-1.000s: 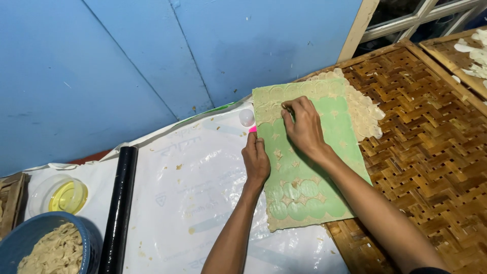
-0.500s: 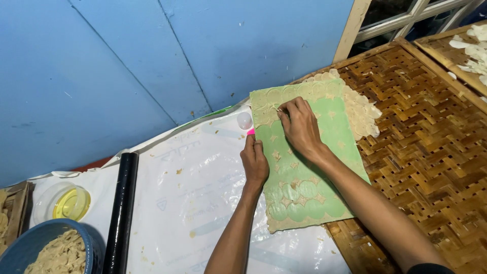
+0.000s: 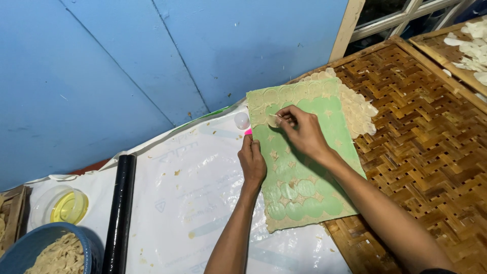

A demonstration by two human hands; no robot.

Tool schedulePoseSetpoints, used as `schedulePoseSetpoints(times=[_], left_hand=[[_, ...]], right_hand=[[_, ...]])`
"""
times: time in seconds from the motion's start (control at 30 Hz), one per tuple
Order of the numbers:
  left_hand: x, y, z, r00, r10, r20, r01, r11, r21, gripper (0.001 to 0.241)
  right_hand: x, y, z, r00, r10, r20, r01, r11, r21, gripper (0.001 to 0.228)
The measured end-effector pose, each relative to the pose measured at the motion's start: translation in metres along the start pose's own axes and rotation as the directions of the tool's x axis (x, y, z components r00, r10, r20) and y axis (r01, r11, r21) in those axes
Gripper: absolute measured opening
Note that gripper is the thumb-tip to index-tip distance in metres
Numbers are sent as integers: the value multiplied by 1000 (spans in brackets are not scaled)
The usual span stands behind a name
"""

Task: Preparing and shaping small dough discs using a stencil board and a pressing tool.

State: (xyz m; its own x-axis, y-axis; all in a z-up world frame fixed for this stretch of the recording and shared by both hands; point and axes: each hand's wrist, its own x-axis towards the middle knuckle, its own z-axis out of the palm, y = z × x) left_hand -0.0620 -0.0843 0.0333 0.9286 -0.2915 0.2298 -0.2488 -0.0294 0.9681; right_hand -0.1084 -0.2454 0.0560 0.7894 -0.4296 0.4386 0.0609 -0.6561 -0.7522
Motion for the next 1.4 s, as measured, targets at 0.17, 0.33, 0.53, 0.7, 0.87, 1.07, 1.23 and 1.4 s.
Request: schedulePoseSetpoints(times=[0.17, 0.33, 0.53, 0.7, 0.87, 1.07, 1.23, 1.4], left_hand=[[1, -7, 0, 1000, -12, 20, 12, 1000, -3, 18], [2, -13, 2, 999, -31, 16, 31, 999, 9, 17], [3, -20, 3, 1000, -31, 4, 31, 999, -9, 18], [3, -24, 3, 999, -32, -1, 32, 999, -8, 18], [4, -16, 2, 999, -33, 3, 33, 999, -18, 17], [5, -22, 3, 1000, -10, 6, 10, 1000, -18, 18], [4, -21, 3, 1000, 6, -1, -6, 1000, -17, 18], [5, -19, 1, 1000, -7, 7, 7, 999, -33, 17]], right_hand=[[-18, -12, -58, 991, 112, -78, -105, 990, 97, 16], [-40, 62, -137, 964, 157, -213, -169, 985, -41, 17], [-60, 107, -182, 951, 281, -126, -304, 924, -232, 15], [-61, 182, -183, 928, 350, -130, -373, 848, -378, 19], [-61, 213, -176, 913, 309, -265, -387, 863, -325, 14], [-64, 202, -170, 933, 199, -301, -322, 836, -444, 16], [-61, 183, -162, 948, 127, -293, -267, 819, -508, 22], [-60, 152, -157, 949, 173, -262, -304, 713, -632, 21]])
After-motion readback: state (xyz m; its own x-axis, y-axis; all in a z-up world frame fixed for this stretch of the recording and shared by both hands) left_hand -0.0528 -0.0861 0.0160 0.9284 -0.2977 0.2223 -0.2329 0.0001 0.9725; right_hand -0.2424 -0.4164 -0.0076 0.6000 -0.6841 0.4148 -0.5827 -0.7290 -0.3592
